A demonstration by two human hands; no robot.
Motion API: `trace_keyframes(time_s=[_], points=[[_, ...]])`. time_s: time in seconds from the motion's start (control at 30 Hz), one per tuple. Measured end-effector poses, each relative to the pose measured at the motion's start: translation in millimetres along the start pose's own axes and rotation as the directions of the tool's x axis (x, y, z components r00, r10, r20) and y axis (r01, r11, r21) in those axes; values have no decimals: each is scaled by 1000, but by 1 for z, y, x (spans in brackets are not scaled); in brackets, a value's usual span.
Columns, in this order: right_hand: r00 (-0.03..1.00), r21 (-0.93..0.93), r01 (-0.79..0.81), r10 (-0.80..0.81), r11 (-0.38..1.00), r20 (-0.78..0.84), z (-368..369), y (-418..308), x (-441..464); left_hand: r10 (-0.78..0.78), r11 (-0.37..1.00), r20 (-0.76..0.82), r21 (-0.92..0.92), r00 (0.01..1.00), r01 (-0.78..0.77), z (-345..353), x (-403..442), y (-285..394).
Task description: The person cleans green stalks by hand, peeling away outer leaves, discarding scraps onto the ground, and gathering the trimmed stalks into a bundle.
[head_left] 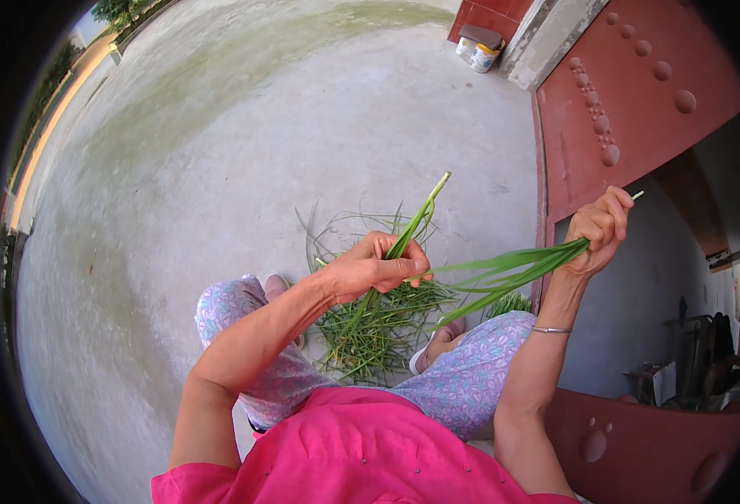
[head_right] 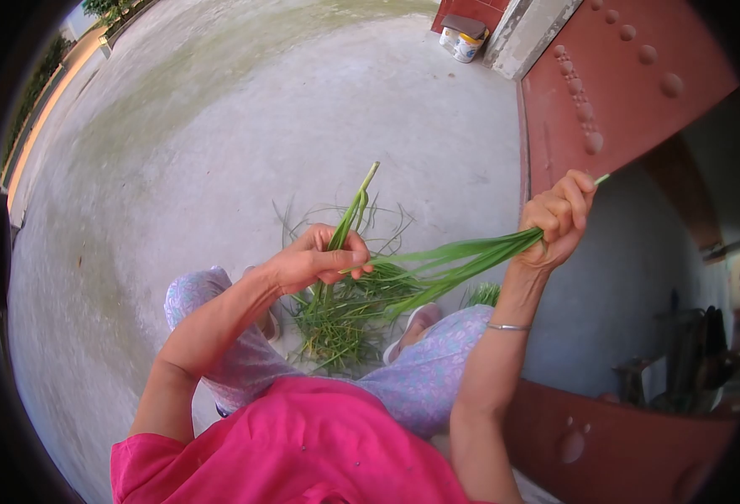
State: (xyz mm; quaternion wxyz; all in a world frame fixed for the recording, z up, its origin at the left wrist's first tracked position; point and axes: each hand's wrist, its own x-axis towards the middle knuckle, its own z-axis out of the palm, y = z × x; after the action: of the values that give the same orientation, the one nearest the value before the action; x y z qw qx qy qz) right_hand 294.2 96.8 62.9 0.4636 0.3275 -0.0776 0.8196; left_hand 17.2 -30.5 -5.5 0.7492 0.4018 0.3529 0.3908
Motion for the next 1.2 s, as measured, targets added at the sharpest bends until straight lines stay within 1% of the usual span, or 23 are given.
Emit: trace_keyframes(time_s=[0.07,0.17,0.27,0.37,0.47,0.57,0.63,0.67,0.73,0.77,0.8,0.9,1.0,1.1,1.2], points=[[1000,-6,1,-1,1000,-7,0,0,0,-22,1000,-7,2,1000,22,-1,0,0],[1000,-26,-5,5,1000,-17,3,-1,1,48,999,-17,-10,999,-48,-5,7,-11],[1000,-39,-12,12,999,-16,3,0,0,27,999,-82,-33,996,-30,3,2,-3],[1000,-43,-25,25,999,-12,4,0,1,78,997,-74,-14,994,-79,-1,5,-8],[999,-57,-50,49,997,-16,5,5,1,68,997,-219,-13,973,-72,4,7,-3],[996,-88,-75,71,993,-50,7,11,1,131,991,-357,16,925,-135,4,12,-6],[994,-105,-85,77,991,-81,10,11,2,127,992,-429,47,894,-118,7,13,-4],[996,-82,-71,67,994,-52,11,11,3,128,992,-464,65,876,-110,6,14,-3],[999,-32,-45,45,998,6,11,9,4,105,994,-508,43,855,-96,-3,14,-2],[1000,-37,-24,24,999,6,10,8,3,91,996,-528,31,844,-89,-7,14,-2],[1000,-43,-2,2,999,6,11,5,2,91,995,-492,19,866,-94,-10,12,-3],[1000,-60,24,-25,998,-16,9,-6,0,21,998,-404,63,914,5,-7,11,-2],[998,-89,36,-40,995,-46,6,-12,-2,37,995,-298,97,954,-8,-5,12,-9],[997,-107,47,-54,993,-63,6,-15,-2,128,987,-209,121,969,-104,4,9,-4],[995,-118,55,-64,991,-78,6,-16,-2,65,995,-151,79,986,-53,1,8,-3]])
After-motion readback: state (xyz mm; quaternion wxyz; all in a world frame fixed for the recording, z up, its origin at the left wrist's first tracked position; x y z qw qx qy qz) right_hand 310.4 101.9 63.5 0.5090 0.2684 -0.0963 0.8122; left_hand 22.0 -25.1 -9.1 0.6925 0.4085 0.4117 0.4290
